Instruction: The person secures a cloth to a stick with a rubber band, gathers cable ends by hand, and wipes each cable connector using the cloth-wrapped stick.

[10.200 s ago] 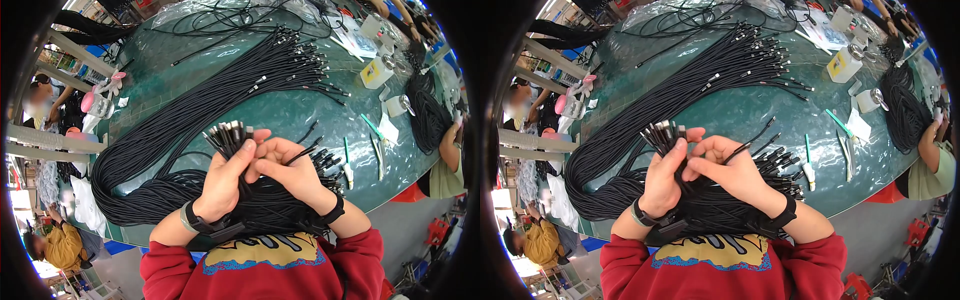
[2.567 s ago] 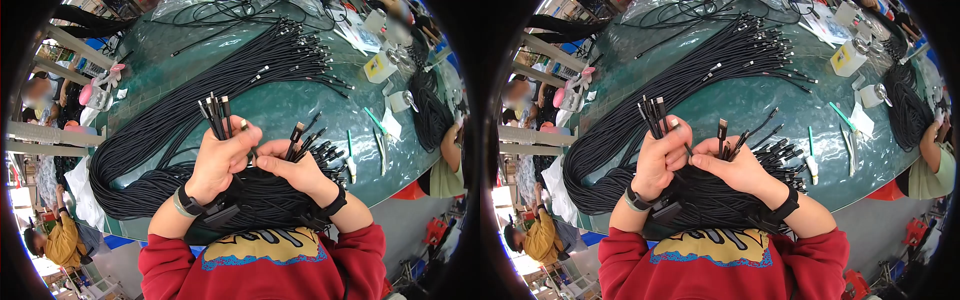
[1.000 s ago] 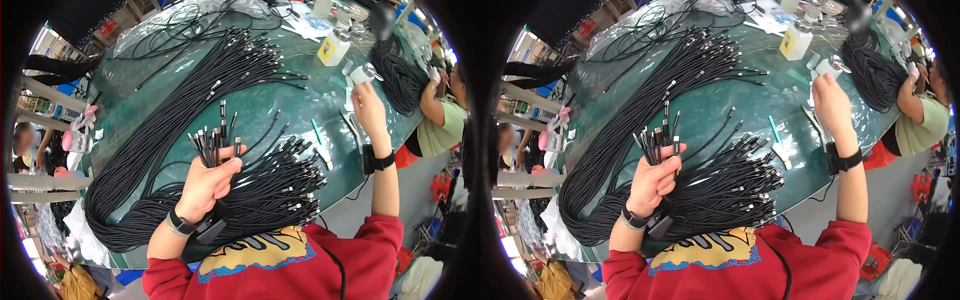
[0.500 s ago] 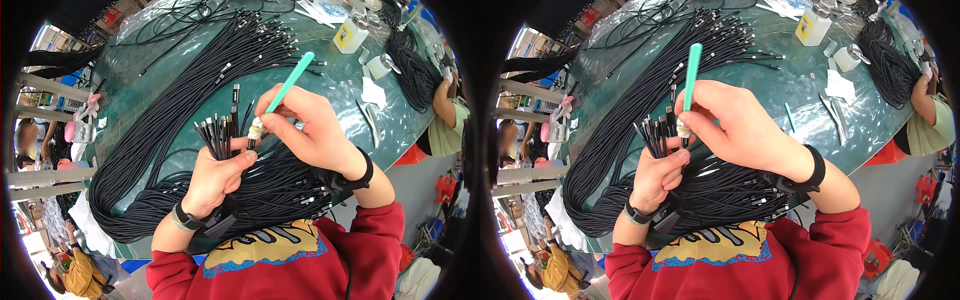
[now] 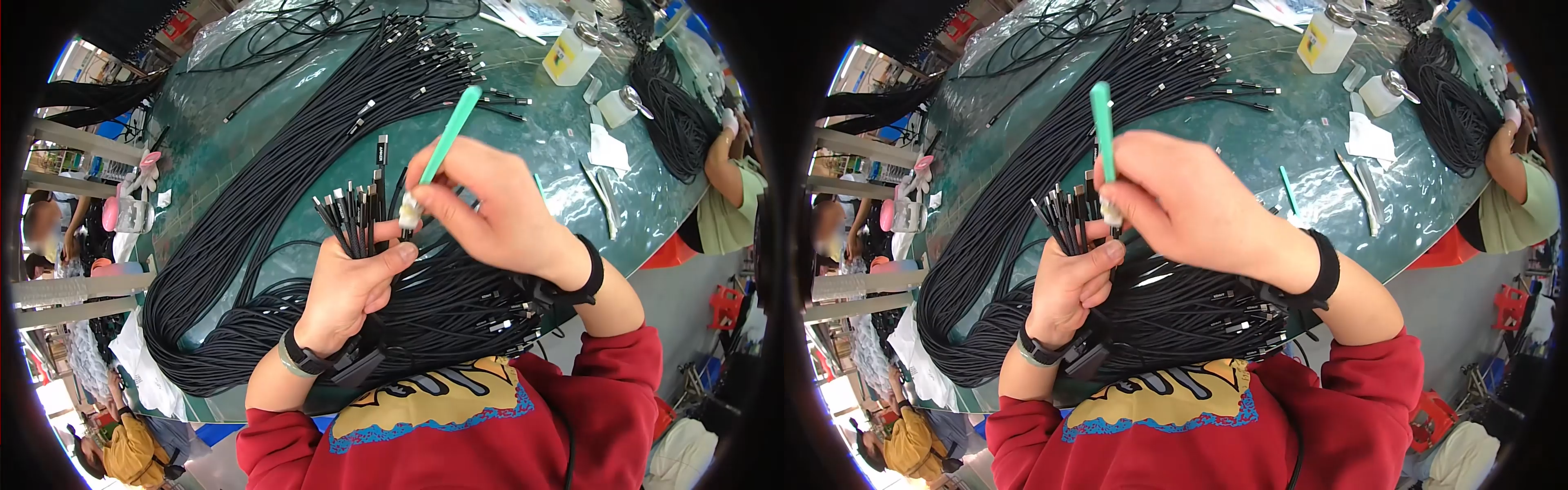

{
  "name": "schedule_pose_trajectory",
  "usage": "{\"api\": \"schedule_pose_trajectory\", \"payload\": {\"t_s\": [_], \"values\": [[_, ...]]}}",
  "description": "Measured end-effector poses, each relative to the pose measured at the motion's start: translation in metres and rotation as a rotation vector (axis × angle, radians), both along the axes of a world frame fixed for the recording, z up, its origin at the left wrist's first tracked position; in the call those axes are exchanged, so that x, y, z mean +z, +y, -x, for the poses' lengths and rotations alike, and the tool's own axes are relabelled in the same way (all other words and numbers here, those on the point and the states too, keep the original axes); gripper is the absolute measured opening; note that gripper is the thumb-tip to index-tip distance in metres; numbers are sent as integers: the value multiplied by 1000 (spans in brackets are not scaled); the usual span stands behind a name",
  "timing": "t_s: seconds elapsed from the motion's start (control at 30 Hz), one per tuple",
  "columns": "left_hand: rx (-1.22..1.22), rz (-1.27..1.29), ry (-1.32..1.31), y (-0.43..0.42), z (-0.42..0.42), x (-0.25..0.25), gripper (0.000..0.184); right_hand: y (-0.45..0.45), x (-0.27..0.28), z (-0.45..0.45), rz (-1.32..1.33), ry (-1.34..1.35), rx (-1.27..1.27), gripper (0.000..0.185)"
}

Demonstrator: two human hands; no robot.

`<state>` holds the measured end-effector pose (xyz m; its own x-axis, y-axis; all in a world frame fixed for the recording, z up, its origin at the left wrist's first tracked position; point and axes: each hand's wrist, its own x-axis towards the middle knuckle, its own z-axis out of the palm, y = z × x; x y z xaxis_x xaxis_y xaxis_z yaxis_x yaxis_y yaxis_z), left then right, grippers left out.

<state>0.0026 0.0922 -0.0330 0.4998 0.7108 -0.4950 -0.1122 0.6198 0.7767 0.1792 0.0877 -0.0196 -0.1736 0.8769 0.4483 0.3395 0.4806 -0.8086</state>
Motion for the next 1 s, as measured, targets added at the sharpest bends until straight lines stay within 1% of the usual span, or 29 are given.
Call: {"api": "schedule_pose_trajectory", "payload": {"t_s": [0.07, 0.23, 0.33, 0.37, 0.47, 0.5, 0.6, 0.63, 0.67, 0.7, 0.73, 0.8, 0.87, 0.9, 1.0], "values": [[5, 1, -6, 0, 0, -1, 27, -1, -1, 0, -81, -96, 13, 9], [20, -9, 22, -1, -1, 0, 26, 1, 2, -2, -77, -102, 6, 9], [9, -8, -4, -2, 0, -1, 26, 6, 2, -9, -155, -176, -105, 8], [4, -11, -19, -1, 1, 0, 26, 5, 3, -12, -159, -178, -105, 8], [26, -13, -2, -1, 2, 1, 26, 3, 8, -26, 245, 241, -111, 10], [20, -14, -9, -1, -1, 1, 25, 3, 10, -33, 234, 216, -134, 10], [-6, 3, -60, 0, 0, -2, 22, 2, 12, -79, 264, 384, -201, 13], [7, 19, -71, 0, -1, 1, 20, 1, 14, -99, 242, 341, -245, 13], [-27, 10, -115, 0, -1, 1, 20, -1, 13, -119, 260, 364, -327, 14], [-32, 7, -97, 0, -1, 0, 20, -1, 12, -140, 279, 396, -402, 16], [-30, 5, -73, 1, 0, -1, 19, -1, 10, -162, 262, 372, -423, 16], [-54, 9, -113, 2, 3, -2, 20, -4, 9, -213, 144, 169, -716, 17], [-65, 32, -132, 3, 4, -2, 21, -7, 4, -262, 18, -60, -934, 15], [-70, 27, -138, 2, 4, -2, 21, -8, 3, -277, 11, -63, -939, 15], [-56, 65, -157, 3, 3, 1, 24, -6, -1, -304, -13, -382, -1130, 14]]}}
